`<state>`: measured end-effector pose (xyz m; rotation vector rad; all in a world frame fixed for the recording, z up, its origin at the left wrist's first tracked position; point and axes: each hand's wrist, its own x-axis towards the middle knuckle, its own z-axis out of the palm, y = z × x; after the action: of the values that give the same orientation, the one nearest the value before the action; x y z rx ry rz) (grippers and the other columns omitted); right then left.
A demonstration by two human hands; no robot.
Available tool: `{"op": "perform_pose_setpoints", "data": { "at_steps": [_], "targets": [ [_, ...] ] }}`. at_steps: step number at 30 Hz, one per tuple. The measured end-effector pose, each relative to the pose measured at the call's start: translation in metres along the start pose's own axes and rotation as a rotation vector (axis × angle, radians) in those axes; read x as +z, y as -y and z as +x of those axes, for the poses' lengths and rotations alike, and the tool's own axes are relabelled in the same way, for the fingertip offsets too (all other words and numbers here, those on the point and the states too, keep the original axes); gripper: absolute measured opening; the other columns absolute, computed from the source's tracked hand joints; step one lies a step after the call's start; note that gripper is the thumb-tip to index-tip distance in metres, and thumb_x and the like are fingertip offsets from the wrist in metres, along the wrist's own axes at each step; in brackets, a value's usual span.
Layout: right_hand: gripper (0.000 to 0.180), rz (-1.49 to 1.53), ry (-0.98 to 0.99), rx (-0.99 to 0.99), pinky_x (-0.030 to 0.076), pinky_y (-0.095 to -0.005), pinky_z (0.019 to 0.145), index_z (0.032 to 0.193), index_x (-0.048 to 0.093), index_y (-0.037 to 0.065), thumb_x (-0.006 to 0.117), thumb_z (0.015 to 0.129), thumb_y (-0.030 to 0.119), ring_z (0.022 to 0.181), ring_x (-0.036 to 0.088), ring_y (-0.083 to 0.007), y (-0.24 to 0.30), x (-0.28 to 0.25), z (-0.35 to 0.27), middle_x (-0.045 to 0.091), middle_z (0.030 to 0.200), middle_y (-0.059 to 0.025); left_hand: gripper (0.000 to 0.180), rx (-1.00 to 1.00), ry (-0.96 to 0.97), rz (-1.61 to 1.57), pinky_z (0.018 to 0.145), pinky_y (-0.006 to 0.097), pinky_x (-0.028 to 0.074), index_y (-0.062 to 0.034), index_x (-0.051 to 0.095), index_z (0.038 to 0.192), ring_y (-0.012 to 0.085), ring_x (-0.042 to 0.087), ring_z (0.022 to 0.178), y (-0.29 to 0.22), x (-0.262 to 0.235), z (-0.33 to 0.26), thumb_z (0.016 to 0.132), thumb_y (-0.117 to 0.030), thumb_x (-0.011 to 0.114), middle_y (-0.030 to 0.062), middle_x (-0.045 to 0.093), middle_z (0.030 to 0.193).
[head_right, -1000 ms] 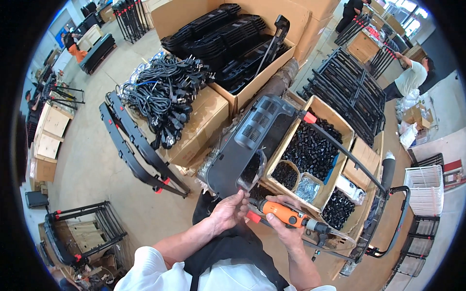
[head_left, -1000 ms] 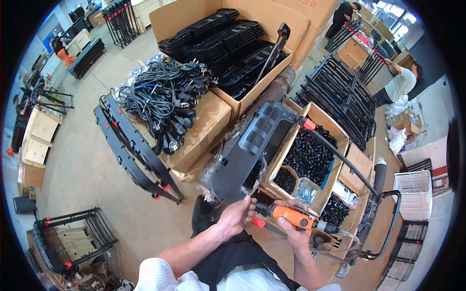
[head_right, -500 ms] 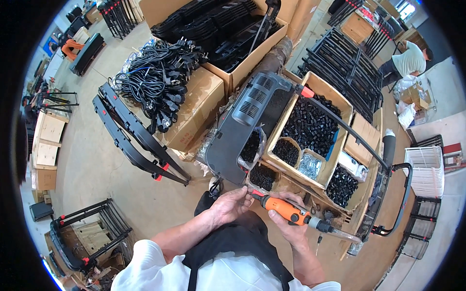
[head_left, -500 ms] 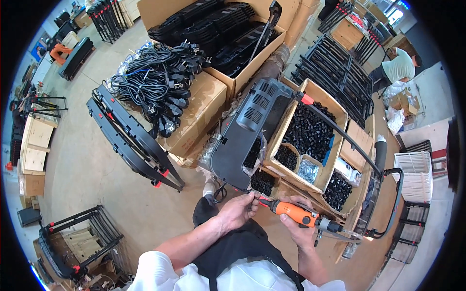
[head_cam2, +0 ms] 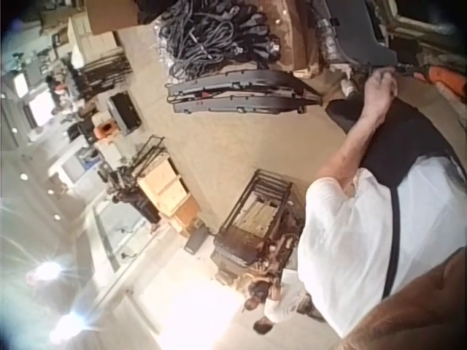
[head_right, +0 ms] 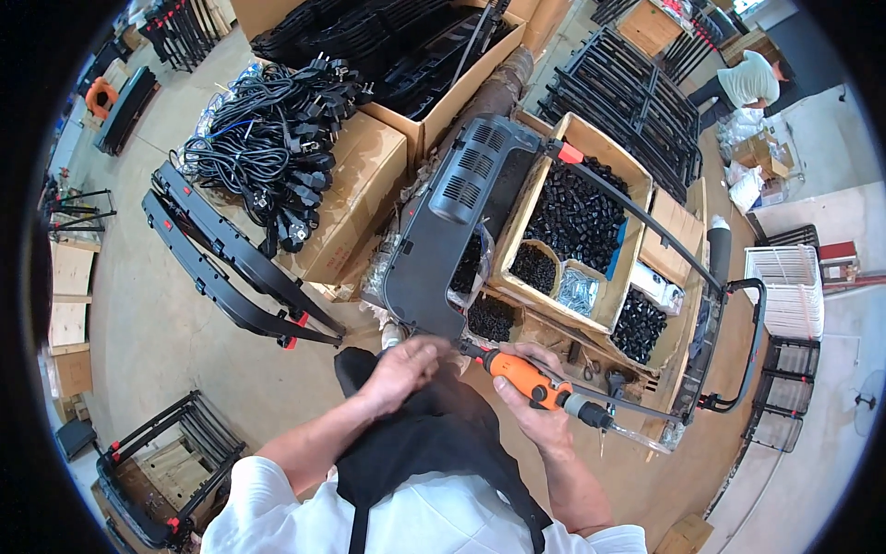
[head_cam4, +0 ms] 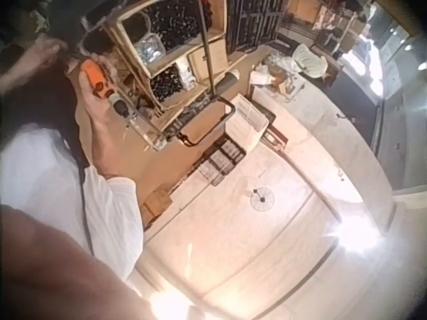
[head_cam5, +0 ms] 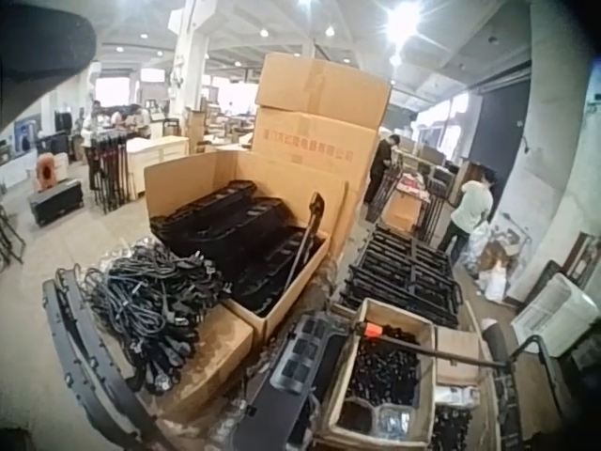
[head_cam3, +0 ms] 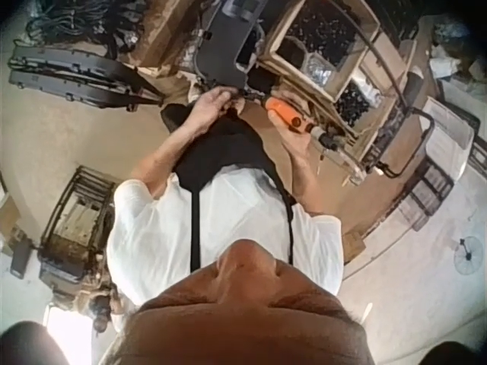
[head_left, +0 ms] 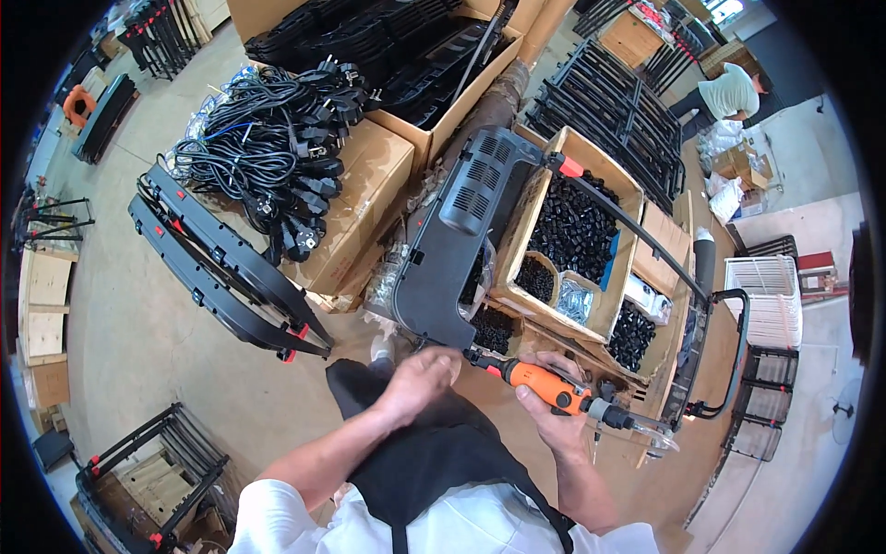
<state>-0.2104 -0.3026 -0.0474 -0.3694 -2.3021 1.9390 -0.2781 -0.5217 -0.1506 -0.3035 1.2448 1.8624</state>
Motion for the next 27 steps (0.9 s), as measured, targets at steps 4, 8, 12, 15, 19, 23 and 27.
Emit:
{"op": "perform_pose_setpoints", "data": {
  "at_steps": [4,8,12,15,19,23,27],
  "targets": [
    [0.054,-0.033,0.003,0.018,0.053,-0.0449,0.110,0.134,0.055,0.000,0.080,0.086,-0.001,0.124,0.066,-0.0284,0.001,0.004,0.002,0.070,0.126,-0.0167,0.036,0.408,-0.048,0.639,0.076,0.041,0.057,-0.0014,0.059,0.140,0.0250,0.071,0.085,-0.047,-0.005,0.030,0.110,-0.020,0.051,0.0154,0.074,0.101],
    [0.053,-0.034,0.063,0.010,0.052,-0.0416,0.111,0.135,0.056,0.000,0.081,0.088,0.000,0.126,0.067,-0.0272,0.001,0.011,0.006,0.071,0.130,-0.0171,0.040,0.430,-0.005,1.306,0.086,0.059,0.054,-0.0068,0.059,0.141,0.0462,0.070,0.104,-0.068,-0.003,0.053,0.105,-0.016,0.046,0.0275,0.074,0.107],
    [0.050,-0.126,0.073,0.023,0.053,-0.0404,0.110,0.133,0.059,0.001,0.081,0.089,0.003,0.123,0.069,-0.0253,0.004,0.013,0.006,0.072,0.129,-0.0157,0.036,0.385,0.050,1.484,0.088,0.057,0.055,-0.0073,0.065,0.133,0.0444,0.072,0.101,-0.067,-0.008,0.059,0.102,-0.014,0.047,0.0252,0.075,0.103],
    [0.048,-0.177,0.089,0.009,0.054,-0.0389,0.107,0.132,0.061,0.003,0.082,0.088,0.007,0.118,0.071,-0.0238,0.007,0.018,0.009,0.074,0.126,-0.0131,0.036,0.364,0.050,1.487,0.088,0.057,0.055,-0.0076,0.066,0.131,0.0445,0.072,0.101,-0.071,-0.007,0.057,0.101,-0.013,0.048,0.0253,0.075,0.102],
    [0.048,-0.262,0.115,0.020,0.055,-0.0374,0.104,0.131,0.062,0.007,0.083,0.088,0.011,0.115,0.072,-0.0227,0.006,0.022,0.009,0.075,0.123,-0.0107,0.036,0.363,0.049,1.479,0.089,0.056,0.055,-0.0077,0.066,0.131,0.0447,0.072,0.100,-0.070,-0.009,0.057,0.101,-0.013,0.047,0.0251,0.076,0.101],
    [0.049,-0.304,0.187,0.029,0.055,-0.0390,0.105,0.130,0.061,0.004,0.082,0.086,0.005,0.116,0.071,-0.0249,0.007,0.031,0.015,0.074,0.125,-0.0142,0.036,0.374,0.062,1.462,0.089,0.056,0.055,-0.0077,0.066,0.131,0.0449,0.072,0.100,-0.066,-0.011,0.059,0.101,-0.013,0.048,0.0253,0.075,0.101],
    [0.042,-0.381,0.233,-0.025,0.055,-0.0370,0.104,0.124,0.066,0.004,0.083,0.085,0.008,0.115,0.072,-0.0228,0.008,0.042,0.021,0.074,0.126,-0.0116,0.026,0.562,-0.028,1.183,0.076,0.053,0.058,-0.0021,0.066,0.122,0.0420,0.074,0.087,-0.055,-0.015,0.056,0.100,-0.015,0.058,0.0256,0.074,0.092]
  ]
}}
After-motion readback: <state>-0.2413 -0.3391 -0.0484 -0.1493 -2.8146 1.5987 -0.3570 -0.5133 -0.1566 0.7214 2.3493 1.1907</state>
